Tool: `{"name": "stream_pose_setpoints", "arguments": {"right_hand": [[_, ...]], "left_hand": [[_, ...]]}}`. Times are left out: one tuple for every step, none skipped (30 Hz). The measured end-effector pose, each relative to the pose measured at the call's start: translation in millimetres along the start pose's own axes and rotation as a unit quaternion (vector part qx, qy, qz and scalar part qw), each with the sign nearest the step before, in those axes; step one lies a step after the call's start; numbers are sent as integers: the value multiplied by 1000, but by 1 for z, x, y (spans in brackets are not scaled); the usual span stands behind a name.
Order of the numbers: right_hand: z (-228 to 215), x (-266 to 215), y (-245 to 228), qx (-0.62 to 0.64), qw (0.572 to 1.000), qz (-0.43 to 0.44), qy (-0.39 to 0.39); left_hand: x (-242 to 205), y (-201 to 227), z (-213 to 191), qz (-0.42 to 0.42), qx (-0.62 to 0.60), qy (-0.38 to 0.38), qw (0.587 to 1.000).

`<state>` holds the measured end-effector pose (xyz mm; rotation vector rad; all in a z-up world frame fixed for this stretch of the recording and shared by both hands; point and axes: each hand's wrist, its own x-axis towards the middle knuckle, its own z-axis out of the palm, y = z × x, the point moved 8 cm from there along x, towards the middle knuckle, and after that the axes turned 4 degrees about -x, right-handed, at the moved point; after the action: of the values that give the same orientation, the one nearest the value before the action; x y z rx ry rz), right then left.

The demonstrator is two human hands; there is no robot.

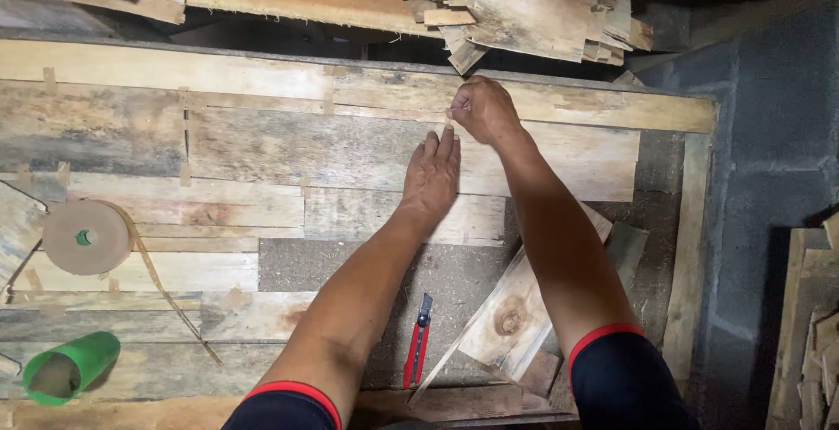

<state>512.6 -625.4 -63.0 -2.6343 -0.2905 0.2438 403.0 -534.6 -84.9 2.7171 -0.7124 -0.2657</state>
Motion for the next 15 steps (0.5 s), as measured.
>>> {"name": "stream_pose_setpoints", "arguments": {"right_hand": [[2, -1, 2, 0, 1000, 0, 0], [2, -1, 3, 2, 1000, -10, 14], [1, -1, 3, 4, 999, -19, 27], [-1, -2, 0, 4, 999, -19, 28], [-4, -3, 3, 11, 999, 14, 35], [-6, -4, 5, 18, 998, 47, 41], [-6, -4, 6, 18, 998, 47, 41], [-5, -3, 10, 23, 997, 63, 40], [-3, -2, 13, 29, 996, 80, 38], [-2, 3, 17, 29, 996, 78, 38], [6, 5, 32, 67, 988, 141, -4], [16, 5, 45, 105, 972, 202, -47], [18, 7, 48, 106, 973, 202, -46], [17, 11, 48, 86, 982, 169, -25], [16, 13, 46, 66, 989, 135, -3]], "left_hand": [[0, 0, 0, 0, 0, 0, 1000], [0, 0, -1, 1, -2, 0, 1000], [0, 0, -1, 2, -5, 0, 1000], [0, 1, -3, 3, -5, 1, 1000], [0, 1, -3, -3, -4, -16, 1000], [-1, 1, -2, -9, -3, -33, 999], [0, 2, -8, -9, -3, -33, 999], [1, 3, -8, -8, 16, -68, 998], [2, 3, -8, -6, 36, -102, 994], [1, 3, -9, -7, 36, -102, 994], [0, 3, -8, -8, 31, -108, 994], [-1, 3, -8, -7, 26, -115, 993], [0, 2, -10, -7, 26, -114, 993], [-1, 2, -12, -6, 29, -116, 993], [-1, 3, -13, -4, 31, -118, 993]]}}
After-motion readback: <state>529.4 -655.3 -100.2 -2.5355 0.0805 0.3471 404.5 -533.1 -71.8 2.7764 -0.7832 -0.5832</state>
